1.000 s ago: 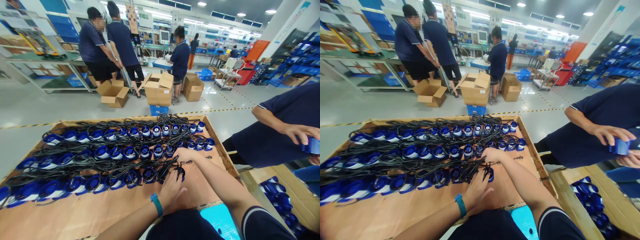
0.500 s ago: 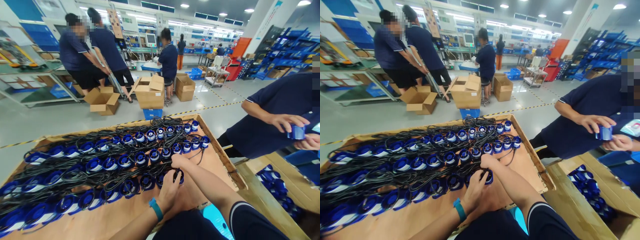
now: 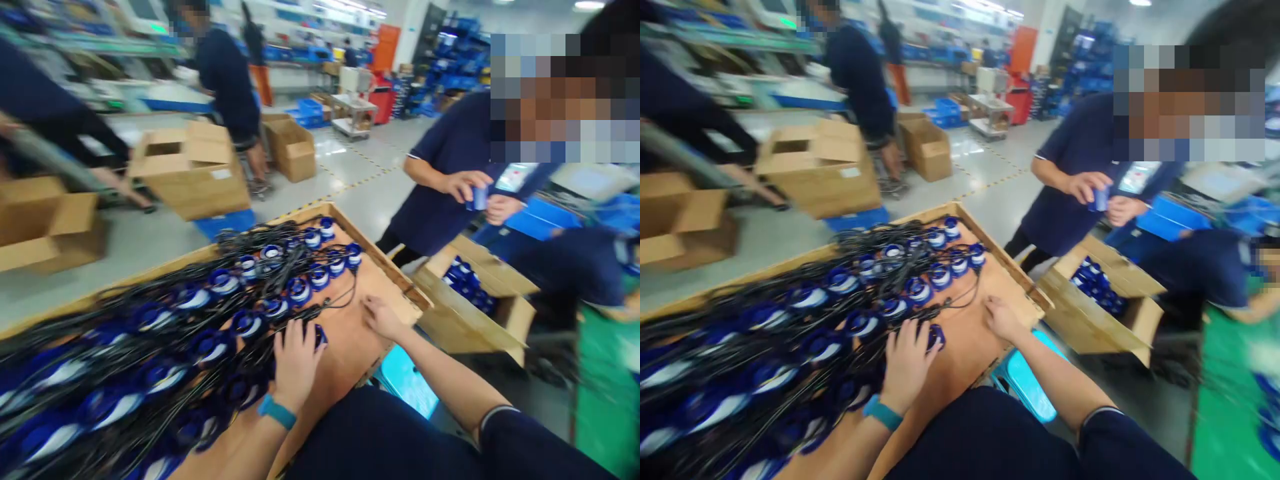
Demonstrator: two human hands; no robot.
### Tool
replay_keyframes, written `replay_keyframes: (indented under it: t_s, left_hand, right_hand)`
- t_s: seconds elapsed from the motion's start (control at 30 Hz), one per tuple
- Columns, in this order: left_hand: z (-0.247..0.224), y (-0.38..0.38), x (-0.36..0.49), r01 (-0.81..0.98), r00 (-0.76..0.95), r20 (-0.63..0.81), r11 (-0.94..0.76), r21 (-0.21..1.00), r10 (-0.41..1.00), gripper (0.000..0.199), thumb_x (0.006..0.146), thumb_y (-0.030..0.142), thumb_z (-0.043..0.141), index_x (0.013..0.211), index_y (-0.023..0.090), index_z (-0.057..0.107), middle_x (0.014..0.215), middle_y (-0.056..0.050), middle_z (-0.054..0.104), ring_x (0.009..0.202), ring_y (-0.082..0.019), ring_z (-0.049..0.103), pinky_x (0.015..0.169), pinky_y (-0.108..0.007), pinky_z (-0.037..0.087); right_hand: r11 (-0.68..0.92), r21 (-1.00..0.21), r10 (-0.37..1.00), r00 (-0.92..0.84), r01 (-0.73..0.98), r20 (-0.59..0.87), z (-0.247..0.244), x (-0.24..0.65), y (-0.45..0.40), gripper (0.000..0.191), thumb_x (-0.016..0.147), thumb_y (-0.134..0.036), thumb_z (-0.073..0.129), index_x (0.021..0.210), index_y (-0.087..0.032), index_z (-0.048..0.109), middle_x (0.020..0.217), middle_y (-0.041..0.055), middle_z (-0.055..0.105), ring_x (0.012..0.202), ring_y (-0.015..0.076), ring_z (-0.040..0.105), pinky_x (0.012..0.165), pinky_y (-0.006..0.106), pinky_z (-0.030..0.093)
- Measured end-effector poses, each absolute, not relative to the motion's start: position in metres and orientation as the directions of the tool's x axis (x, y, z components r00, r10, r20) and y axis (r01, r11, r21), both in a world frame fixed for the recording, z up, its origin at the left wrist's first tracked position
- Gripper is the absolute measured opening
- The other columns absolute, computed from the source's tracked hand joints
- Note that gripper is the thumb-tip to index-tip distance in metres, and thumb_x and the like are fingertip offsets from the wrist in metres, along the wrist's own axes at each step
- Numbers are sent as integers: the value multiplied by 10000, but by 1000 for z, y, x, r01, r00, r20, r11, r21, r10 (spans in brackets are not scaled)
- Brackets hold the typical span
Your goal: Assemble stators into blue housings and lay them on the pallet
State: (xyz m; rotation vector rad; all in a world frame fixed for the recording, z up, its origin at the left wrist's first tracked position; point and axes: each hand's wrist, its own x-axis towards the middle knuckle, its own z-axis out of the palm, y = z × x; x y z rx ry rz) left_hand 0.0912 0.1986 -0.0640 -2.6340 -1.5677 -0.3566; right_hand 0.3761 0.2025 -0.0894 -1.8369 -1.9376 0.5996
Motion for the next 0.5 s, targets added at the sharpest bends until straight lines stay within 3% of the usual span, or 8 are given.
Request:
replay_keyframes:
  t_s: [0.17,0.23,0.33,0.4,0.47,0.5]
  left_hand:
    - [-82,208,105,848,436,311,-501,173,845,509,978,408,508,1341,56,560,1391,-273,524,1388,-425,421,1123,-614,337]
    - [-85,208,105,839,439,304,-507,196,845,517,978,417,506,1345,55,548,1398,-271,517,1401,-421,406,1137,-611,318]
    - [-83,207,102,841,455,265,-508,187,850,507,983,420,490,1330,54,549,1387,-264,526,1394,-413,415,1134,-601,325]
    - [-79,207,101,847,459,246,-504,167,854,500,987,418,473,1316,49,550,1375,-261,535,1376,-410,433,1114,-592,350]
    - [-73,205,104,849,467,231,-506,154,854,492,991,417,452,1301,49,553,1354,-257,548,1347,-407,459,1080,-578,387]
    - [-68,203,106,847,472,226,-510,153,852,490,991,423,444,1288,50,557,1337,-256,558,1326,-406,478,1058,-570,407]
  right_hand:
    - [-354,-471,930,357,808,-86,-121,414,100,346,820,-189,589,1144,-215,709,1306,93,655,1228,225,595,1094,406,455]
    - [-552,-388,826,549,738,-129,-115,424,39,319,838,-217,554,1117,-187,706,1280,134,657,1230,259,593,1091,455,452]
    - [-791,-234,608,773,566,-183,-105,446,-63,367,812,-217,482,1097,-110,687,1216,259,633,1194,377,604,1009,595,464]
    - [-919,-84,393,888,385,-239,-110,461,-131,357,765,-231,482,1005,-65,688,1080,337,620,1041,474,649,827,669,493]
    - [-961,238,67,955,139,-287,-122,464,-195,301,784,-278,468,961,-168,683,1090,276,610,1041,425,667,805,581,514]
    - [-953,294,-11,960,74,-280,-129,459,-224,278,779,-281,475,943,-193,682,1103,271,598,1061,417,665,816,573,504]
